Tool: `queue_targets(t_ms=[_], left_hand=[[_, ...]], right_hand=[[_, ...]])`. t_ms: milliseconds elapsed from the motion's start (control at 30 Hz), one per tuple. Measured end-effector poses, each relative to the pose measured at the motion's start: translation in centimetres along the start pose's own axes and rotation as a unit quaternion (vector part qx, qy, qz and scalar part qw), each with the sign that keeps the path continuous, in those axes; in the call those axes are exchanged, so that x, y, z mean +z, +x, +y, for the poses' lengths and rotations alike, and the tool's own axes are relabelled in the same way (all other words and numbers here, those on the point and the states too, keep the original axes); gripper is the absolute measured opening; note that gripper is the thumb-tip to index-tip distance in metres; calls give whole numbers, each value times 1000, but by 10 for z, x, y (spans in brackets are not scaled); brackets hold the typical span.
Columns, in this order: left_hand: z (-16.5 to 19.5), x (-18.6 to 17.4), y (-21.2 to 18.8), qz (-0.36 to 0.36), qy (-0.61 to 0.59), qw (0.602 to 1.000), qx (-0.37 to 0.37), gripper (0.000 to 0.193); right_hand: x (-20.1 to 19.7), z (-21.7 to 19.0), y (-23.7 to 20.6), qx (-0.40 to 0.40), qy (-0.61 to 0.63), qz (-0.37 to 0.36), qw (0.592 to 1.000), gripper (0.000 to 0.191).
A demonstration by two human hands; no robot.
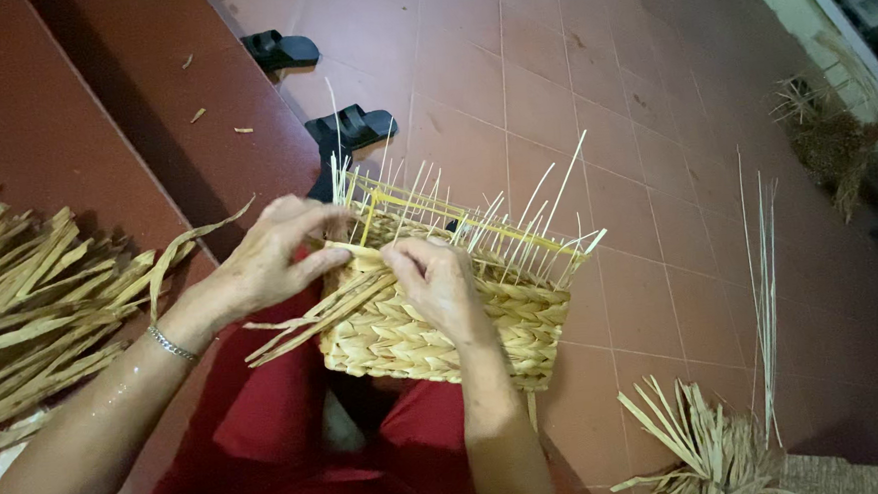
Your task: The person weaves a rectangular basket by hand, interlacing dried palm leaves through vertical stakes. They occasionally use scissors to trim excess material and continue adding rows to build up the basket walls.
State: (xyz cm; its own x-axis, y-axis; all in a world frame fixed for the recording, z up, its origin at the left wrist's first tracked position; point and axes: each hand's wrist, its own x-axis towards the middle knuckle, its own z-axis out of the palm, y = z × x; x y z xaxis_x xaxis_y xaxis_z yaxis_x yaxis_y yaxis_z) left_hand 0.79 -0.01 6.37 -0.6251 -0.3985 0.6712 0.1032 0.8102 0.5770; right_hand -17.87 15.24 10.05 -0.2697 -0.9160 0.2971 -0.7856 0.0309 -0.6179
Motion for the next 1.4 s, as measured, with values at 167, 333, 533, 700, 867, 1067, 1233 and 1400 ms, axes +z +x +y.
queue_targets(t_ms=[167,333,533,700,867,1067,1233,1400], left_hand=[[-11,1,-10,-112,-33,974,-193,25],[-12,-4,-7,-176,-22,921,-348,29],[9,-2,-26,13,144,987,-65,34],[26,9,-49,-197,105,963,-152,45],[21,-6,-41,-238,53,939,-242,23],[40,-28,-3,-50,299,953,-14,10],[62,-22,-2,199,361,895,173,24],[22,21,-14,118,26,993,16,17]], right_hand=[[17,6,2,58,-31,52,996,16],[26,3,1,23,-36,127,991,11],[32,-8,0,4,-77,180,981,35],[40,-3,-2,-179,-169,184,952,16],[25,5,3,-73,-24,33,997,20],[13,-6,-8,-134,-51,23,989,28],[30,-5,-1,-49,-39,77,995,17],[34,-10,1,65,-22,103,992,25]])
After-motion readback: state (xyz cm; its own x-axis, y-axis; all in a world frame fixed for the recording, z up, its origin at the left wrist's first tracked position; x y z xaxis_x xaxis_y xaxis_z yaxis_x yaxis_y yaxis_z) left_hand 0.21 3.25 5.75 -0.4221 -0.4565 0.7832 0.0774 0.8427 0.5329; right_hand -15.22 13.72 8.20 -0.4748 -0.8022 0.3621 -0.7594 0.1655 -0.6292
